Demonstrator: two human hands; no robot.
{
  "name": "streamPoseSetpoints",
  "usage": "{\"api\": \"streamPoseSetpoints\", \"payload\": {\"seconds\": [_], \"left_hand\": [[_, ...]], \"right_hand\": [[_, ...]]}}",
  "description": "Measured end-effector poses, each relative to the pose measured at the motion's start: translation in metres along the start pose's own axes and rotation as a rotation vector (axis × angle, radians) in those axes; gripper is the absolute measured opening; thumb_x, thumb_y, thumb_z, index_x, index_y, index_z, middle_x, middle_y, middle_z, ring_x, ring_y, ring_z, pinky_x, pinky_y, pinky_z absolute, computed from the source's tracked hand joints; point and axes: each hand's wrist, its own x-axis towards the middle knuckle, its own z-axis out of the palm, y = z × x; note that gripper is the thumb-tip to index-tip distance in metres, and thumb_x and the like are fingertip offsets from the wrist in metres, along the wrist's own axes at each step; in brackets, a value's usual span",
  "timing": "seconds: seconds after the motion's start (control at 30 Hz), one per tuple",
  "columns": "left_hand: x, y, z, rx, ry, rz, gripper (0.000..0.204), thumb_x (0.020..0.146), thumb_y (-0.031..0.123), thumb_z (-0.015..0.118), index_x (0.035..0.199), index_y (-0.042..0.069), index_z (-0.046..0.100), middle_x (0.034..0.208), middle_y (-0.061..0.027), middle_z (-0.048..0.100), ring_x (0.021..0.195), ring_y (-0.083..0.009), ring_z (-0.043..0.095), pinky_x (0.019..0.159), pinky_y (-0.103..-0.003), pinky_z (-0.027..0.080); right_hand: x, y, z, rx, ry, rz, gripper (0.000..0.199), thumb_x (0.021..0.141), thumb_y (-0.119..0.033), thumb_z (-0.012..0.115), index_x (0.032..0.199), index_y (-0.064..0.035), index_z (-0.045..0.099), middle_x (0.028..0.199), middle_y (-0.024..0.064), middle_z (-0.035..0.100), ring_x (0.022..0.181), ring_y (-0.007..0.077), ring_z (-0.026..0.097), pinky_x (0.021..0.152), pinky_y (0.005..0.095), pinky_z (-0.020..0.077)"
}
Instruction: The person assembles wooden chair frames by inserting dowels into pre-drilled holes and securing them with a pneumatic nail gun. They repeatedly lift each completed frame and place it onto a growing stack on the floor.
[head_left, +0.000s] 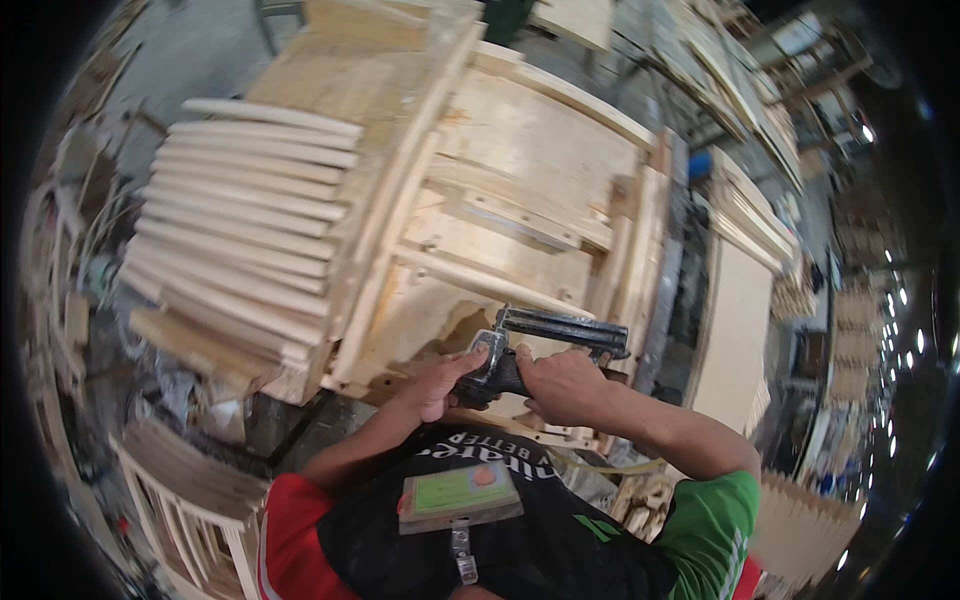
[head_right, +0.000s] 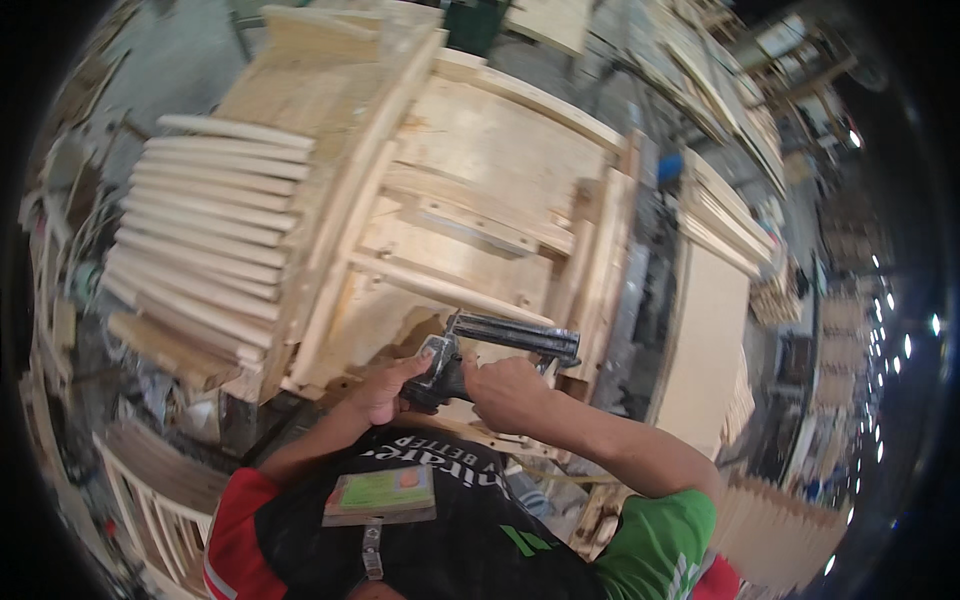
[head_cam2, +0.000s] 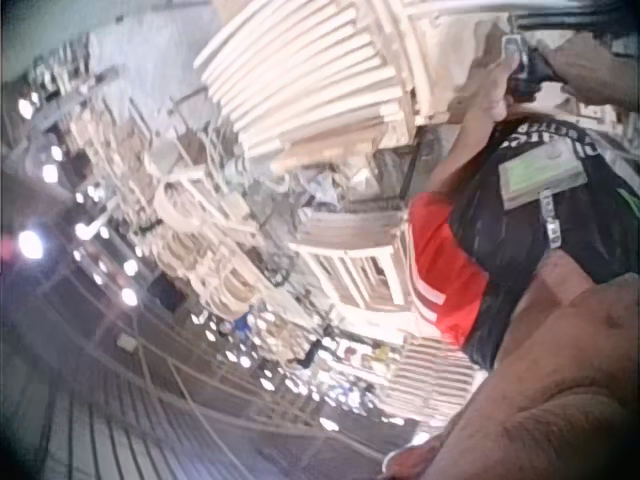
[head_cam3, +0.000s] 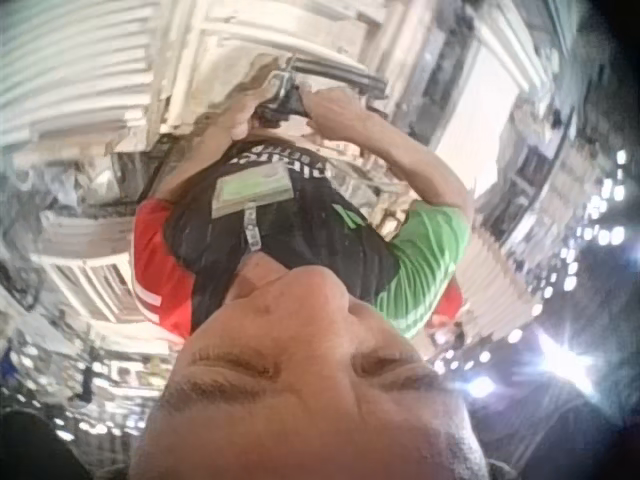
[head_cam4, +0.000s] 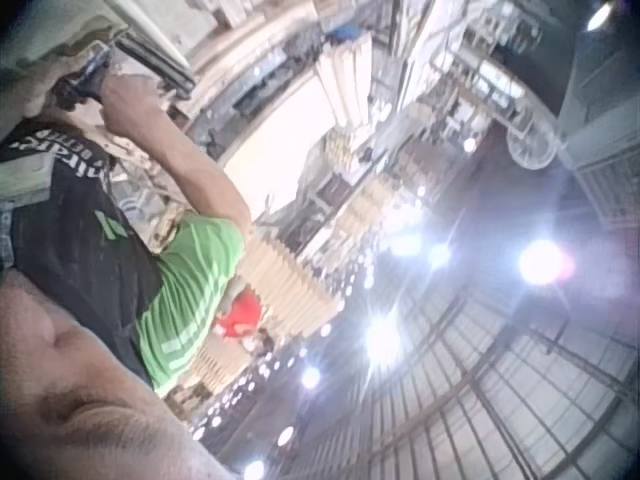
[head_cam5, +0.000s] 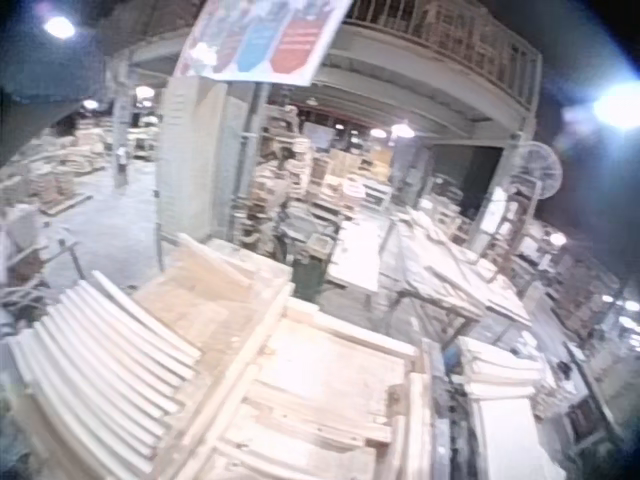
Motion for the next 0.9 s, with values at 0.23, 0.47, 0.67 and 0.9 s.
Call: {"api": "streamPoseSetpoints", "payload": {"seconds": [0.23, 0.47, 0.67, 0.9], "left_hand": [[-0.002, -0.012, -0.036, -0.366, 0.237, 0.480, 0.037, 0.104, 0.040, 0.072, 0.127, 0.012, 0.069, 0.109, -0.0032, 0.076, 0.090, -0.0153, 0.075, 0.076, -0.035, 0.065], [0.003, 0.005, -0.052, -0.475, 0.278, 0.571, 0.040, 0.104, 0.043, 0.071, 0.130, 0.014, 0.067, 0.113, -0.0035, 0.075, 0.096, -0.0177, 0.074, 0.082, -0.041, 0.065], [0.008, 0.008, -0.053, -0.450, 0.261, 0.604, 0.039, 0.104, 0.044, 0.072, 0.130, 0.014, 0.067, 0.115, -0.0038, 0.075, 0.097, -0.0179, 0.074, 0.081, -0.042, 0.065], [0.010, 0.006, -0.054, -0.426, 0.281, 0.615, 0.039, 0.105, 0.044, 0.069, 0.130, 0.014, 0.067, 0.113, -0.0035, 0.076, 0.096, -0.0177, 0.074, 0.080, -0.041, 0.064]], "right_hand": [[0.099, 0.006, -0.029, -0.388, 0.339, -0.441, 0.074, 0.087, -0.033, 0.082, 0.142, 0.0064, 0.052, 0.082, 0.0157, 0.074, 0.081, 0.0362, 0.076, 0.075, 0.0477, 0.0575], [0.130, -0.008, -0.063, -0.475, 0.265, -0.465, 0.083, 0.087, -0.049, 0.082, 0.144, 0.0028, 0.052, 0.090, 0.0144, 0.077, 0.086, 0.0342, 0.077, 0.081, 0.0442, 0.0566], [0.137, -0.004, -0.060, -0.493, 0.245, -0.446, 0.088, 0.089, -0.048, 0.081, 0.151, 0.0061, 0.048, 0.094, 0.0139, 0.078, 0.091, 0.0313, 0.077, 0.084, 0.0422, 0.0565], [0.139, 0.001, -0.054, -0.471, 0.281, -0.477, 0.070, 0.089, -0.045, 0.081, 0.138, -0.0007, 0.057, 0.093, 0.0139, 0.077, 0.091, 0.0333, 0.077, 0.082, 0.0445, 0.0570]]}}
